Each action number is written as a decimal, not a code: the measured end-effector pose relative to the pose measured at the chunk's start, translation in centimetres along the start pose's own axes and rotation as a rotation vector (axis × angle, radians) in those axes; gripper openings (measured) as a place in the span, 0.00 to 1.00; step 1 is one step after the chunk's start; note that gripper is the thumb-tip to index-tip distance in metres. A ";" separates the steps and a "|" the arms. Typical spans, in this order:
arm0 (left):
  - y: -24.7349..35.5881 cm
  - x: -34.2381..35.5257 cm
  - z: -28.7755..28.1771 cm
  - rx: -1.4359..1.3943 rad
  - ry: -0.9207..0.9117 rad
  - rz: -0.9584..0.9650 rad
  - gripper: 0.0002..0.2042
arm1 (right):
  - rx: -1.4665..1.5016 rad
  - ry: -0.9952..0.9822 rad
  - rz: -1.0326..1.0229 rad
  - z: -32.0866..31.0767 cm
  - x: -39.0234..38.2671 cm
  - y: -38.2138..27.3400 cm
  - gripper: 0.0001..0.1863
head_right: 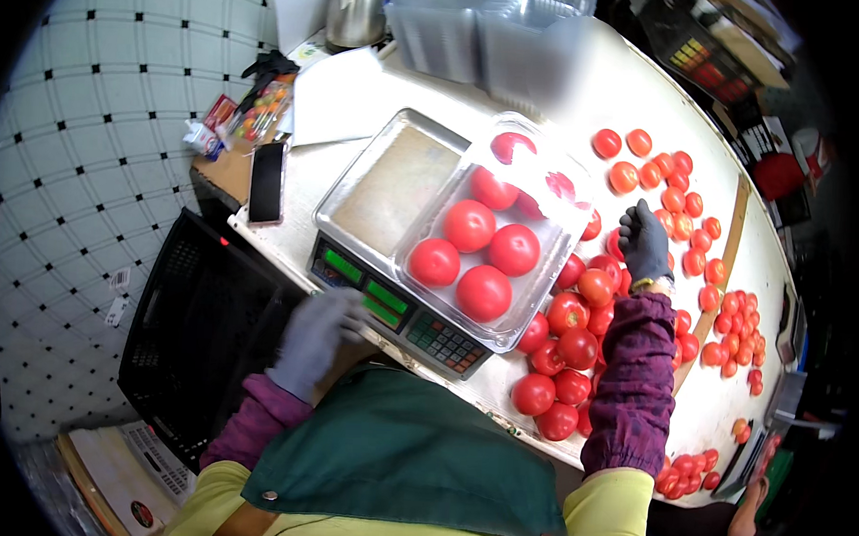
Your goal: The person sorts red tomatoes on a table, picking them up and placing them into clear plastic trays on a digital scale. They repeatedly fill trays and move them aside while continuing to sort the remaining tomatoes.
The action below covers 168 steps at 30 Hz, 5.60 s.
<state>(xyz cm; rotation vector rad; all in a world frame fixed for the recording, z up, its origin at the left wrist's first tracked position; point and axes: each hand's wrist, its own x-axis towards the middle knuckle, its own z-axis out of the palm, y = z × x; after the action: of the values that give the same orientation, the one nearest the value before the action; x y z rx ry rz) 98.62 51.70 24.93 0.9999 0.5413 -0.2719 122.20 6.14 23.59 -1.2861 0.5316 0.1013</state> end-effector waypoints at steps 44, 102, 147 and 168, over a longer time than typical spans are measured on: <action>-5.8 -7.2 -38.3 -0.834 0.659 0.763 0.28 | -0.465 -0.737 -0.191 36.4 -12.5 2.0 0.14; 12.1 9.1 13.3 1.352 -0.783 1.017 0.08 | -1.656 -0.163 -0.923 18.7 -24.5 9.3 0.10; -11.4 0.8 18.1 0.255 -0.461 -0.466 0.25 | -1.040 -0.022 -0.753 -5.1 -12.4 5.7 0.25; -13.5 2.4 22.6 0.522 -0.519 -0.477 0.21 | 0.585 0.153 0.169 -14.0 -28.4 11.5 0.24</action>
<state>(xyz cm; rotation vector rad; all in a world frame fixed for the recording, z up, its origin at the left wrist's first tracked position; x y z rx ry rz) 101.38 25.42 23.41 1.2319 0.2216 -1.1082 88.70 2.75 23.12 -0.6803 0.7367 -0.0144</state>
